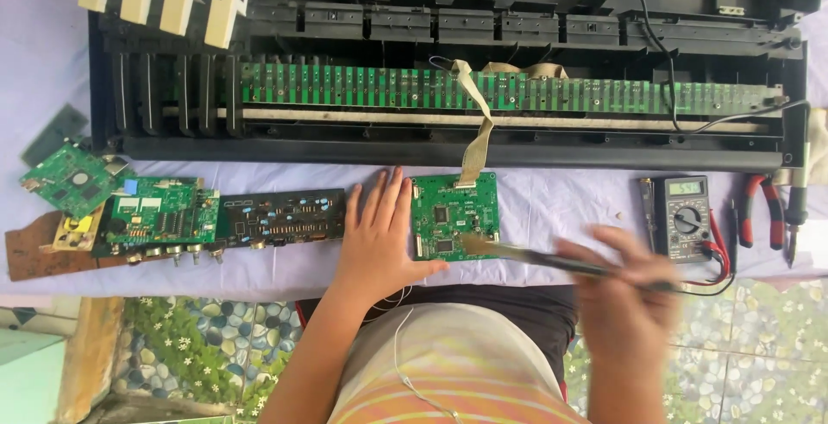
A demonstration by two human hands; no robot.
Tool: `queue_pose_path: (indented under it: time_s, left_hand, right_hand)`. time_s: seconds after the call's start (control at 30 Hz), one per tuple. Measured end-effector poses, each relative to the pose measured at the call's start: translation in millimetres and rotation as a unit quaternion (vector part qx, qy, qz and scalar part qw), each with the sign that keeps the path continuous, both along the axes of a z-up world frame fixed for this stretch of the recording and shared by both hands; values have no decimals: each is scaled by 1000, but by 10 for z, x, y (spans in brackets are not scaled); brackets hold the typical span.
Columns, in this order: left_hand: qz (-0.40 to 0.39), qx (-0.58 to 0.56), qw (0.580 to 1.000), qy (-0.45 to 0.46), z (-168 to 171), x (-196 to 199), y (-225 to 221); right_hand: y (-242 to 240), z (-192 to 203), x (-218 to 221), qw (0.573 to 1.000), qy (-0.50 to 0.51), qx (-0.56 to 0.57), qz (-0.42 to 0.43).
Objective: A person is cleaning a circuit board from a disassembled electronic keyboard using a small brush.
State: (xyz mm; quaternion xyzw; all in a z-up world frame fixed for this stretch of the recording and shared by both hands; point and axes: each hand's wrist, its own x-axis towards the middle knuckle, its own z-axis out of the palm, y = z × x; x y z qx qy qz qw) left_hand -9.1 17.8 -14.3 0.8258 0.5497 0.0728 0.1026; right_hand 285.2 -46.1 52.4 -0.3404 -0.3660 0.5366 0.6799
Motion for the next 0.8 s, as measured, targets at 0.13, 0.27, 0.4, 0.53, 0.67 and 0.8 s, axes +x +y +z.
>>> queue_pose_path:
  time_s: [0.13,0.27,0.4,0.53,0.67,0.8]
  left_hand:
    - [7,-8,999,39,-30,13,-10]
    - [-6,9,1000,-5,-8,-17,4]
    - [-14,-11,1000,-15,4,-4,11]
    - [-16,-1,1000,-18,-3,-3,15]
    - [-5,29,998,-59,-70,24,-8]
    - [7,66,993,-96,-83,37,-5]
  right_hand:
    - [256,-78,-662,991,-120,-60,23]
    - [310,-107,-749,949,-310,-55,26]
    - [324,127,-708,833,-542,104,-25]
    - [254,-115,-743,813,-562,112,-101]
    - [310,-137,-687,786,-588,176,-73]
    - [315,0,-705,869,-491,49,-49]
